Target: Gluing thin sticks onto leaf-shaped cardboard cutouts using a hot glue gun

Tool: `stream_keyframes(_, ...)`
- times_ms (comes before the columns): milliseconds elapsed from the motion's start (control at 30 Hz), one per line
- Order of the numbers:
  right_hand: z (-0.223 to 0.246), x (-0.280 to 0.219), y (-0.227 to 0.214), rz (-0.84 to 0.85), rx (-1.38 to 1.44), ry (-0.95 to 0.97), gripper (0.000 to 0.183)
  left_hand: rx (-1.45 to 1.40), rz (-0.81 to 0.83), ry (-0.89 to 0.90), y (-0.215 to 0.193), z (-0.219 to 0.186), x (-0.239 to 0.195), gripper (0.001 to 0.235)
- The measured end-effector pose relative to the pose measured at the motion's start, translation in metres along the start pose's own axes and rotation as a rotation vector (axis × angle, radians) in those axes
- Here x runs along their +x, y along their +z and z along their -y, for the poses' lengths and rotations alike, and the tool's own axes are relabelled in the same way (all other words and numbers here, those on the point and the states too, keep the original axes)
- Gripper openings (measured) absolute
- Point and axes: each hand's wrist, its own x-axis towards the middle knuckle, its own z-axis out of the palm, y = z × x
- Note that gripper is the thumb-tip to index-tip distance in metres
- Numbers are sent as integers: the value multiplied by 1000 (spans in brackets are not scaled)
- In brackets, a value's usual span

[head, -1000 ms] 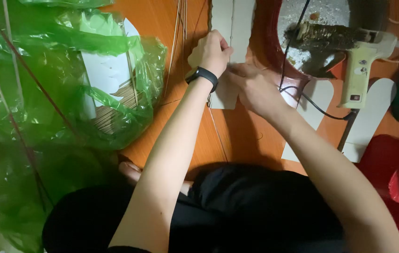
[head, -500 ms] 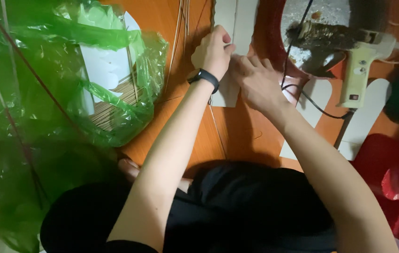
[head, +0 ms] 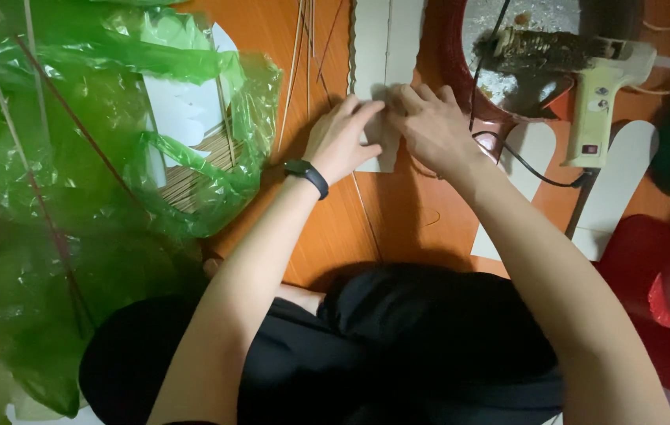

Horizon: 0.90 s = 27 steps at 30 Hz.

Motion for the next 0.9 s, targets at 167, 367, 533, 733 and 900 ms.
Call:
stream_keyframes(167,2,-3,0,-26,-44,14,28,153,-14,-42,13,-7,4,70)
stream_keyframes(367,-1,-3,0,-56,-59,14,38,373,-71,-27,15,-14,0,69)
stream_keyframes(533,-16,6,-19,-226,307,39,33,485,-117,-97,24,-22,1,69)
stream_keyframes(733,-23,49,-13,-334,426,118,47,544,-186,-82,27,-20,-1,61)
stream_keyframes(900,-34,61,11,-375,111,7,41,484,-183,-68,28,-17,-2,60)
